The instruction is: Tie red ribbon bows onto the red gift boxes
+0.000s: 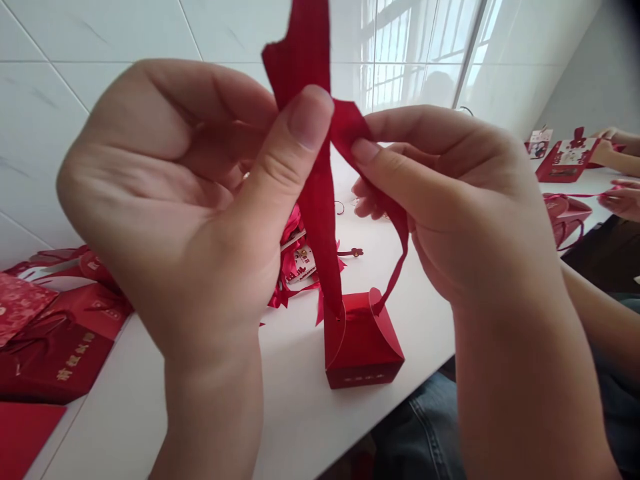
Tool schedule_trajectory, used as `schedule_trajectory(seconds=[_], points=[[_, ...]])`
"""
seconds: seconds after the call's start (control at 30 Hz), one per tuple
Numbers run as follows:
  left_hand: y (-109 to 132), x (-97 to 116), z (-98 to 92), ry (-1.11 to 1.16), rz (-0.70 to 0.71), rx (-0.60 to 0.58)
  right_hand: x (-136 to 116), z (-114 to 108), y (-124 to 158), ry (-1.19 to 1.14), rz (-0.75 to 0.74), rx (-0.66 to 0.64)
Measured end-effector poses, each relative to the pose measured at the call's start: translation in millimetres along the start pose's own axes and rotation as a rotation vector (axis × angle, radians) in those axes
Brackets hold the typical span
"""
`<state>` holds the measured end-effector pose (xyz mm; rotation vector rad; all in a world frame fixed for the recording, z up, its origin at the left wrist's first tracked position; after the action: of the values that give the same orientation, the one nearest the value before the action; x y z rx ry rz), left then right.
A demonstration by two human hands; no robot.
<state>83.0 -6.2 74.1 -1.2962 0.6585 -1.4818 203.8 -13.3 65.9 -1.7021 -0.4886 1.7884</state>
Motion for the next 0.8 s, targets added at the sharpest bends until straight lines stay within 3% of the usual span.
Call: schedule_trajectory(seconds=[0.1, 0.23, 0.4, 0.57, 0.8], points=[[2, 2, 0.8, 0.01, 0.064, -0.093, -2, -1, 2, 0.02, -0.021, -0.075], [2, 4, -0.6, -0.226, 0.04, -0.195, -8, -1, 4, -0.053, -0.029, -0.134], [0, 2, -3.6, -0.24, 0.094, -0.128, -13, -1, 2, -0.135, 0.032, -0.222], [-6, -1, -9.5, -0.321, 0.089, -0.258, -16, -1, 4, -0.143, 0.154, -0.283], [-1, -1, -5.0, -0.35, 0.158, -0.196, -8, -10, 2, -0.157, 0.228, -0.362]])
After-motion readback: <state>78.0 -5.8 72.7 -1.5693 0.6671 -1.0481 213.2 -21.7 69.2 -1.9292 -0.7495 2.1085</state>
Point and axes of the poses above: each hand's wrist, its own y-axis away from the middle knuckle, its own z-axis out of the palm, x = y × z, the point moved 1 cm from there along -y, towards the middle knuckle, and after that the axes turned 2 degrees about x, right-handed, at the moved point
